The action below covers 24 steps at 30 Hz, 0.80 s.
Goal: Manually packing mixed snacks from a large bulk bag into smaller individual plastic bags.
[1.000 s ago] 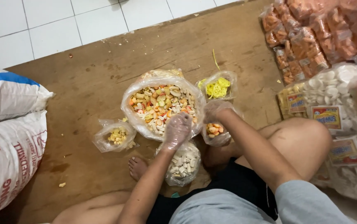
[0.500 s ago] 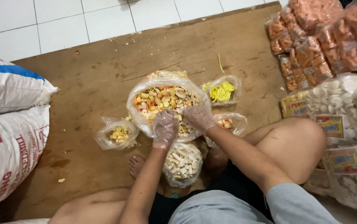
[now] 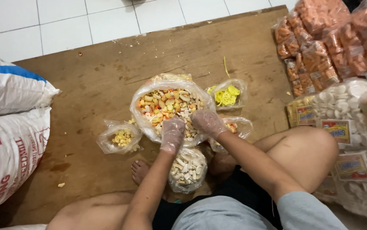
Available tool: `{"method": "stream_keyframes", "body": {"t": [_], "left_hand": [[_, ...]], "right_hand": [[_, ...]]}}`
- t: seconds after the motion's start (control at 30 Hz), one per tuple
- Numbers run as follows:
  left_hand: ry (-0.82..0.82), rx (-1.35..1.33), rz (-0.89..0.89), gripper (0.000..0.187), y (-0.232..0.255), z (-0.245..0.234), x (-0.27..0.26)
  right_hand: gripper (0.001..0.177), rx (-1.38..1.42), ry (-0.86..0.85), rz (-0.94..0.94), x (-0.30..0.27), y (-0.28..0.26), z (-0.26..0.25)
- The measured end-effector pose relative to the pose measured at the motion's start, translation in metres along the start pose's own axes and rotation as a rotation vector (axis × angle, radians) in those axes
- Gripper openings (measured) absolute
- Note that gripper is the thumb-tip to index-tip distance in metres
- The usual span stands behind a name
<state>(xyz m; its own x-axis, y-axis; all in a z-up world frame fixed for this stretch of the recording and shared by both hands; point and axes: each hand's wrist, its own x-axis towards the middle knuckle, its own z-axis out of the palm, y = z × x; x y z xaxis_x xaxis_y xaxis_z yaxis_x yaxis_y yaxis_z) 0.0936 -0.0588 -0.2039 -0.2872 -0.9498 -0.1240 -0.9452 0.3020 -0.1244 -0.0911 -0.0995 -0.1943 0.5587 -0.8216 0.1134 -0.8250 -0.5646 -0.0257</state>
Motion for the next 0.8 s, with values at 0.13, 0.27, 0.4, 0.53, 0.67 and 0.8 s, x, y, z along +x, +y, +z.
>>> {"method": "stream_keyframes", "body": {"t": [0.13, 0.27, 0.4, 0.53, 0.67, 0.8], "left_hand": [[0.036, -0.203, -0.054, 0.015, -0.006, -0.057, -0.01], [0.21, -0.501, -0.001, 0.01, 0.015, -0.083, -0.01], [0.472, -0.848, 0.127, 0.008, 0.053, -0.123, -0.018], [0.359, -1.179, 0.211, 0.01, 0.079, -0.15, -0.032], [0.2, -1.102, 0.26, 0.016, 0.08, -0.146, -0.028], [0.076, -1.043, 0.291, 0.021, 0.082, -0.137, -0.025]], "right_hand": [[0.027, 0.327, -0.396, 0.289, 0.011, -0.003, -0.078], [0.021, 0.509, -0.37, 0.4, 0.011, 0.009, -0.135], [0.024, 0.524, -0.427, 0.387, 0.007, 0.05, -0.144], [0.031, 0.385, -0.536, 0.369, 0.002, 0.096, -0.125], [0.022, 0.175, -0.74, 0.328, -0.023, 0.13, -0.074], [0.032, 0.161, -0.769, 0.287, -0.035, 0.132, -0.055]]}}
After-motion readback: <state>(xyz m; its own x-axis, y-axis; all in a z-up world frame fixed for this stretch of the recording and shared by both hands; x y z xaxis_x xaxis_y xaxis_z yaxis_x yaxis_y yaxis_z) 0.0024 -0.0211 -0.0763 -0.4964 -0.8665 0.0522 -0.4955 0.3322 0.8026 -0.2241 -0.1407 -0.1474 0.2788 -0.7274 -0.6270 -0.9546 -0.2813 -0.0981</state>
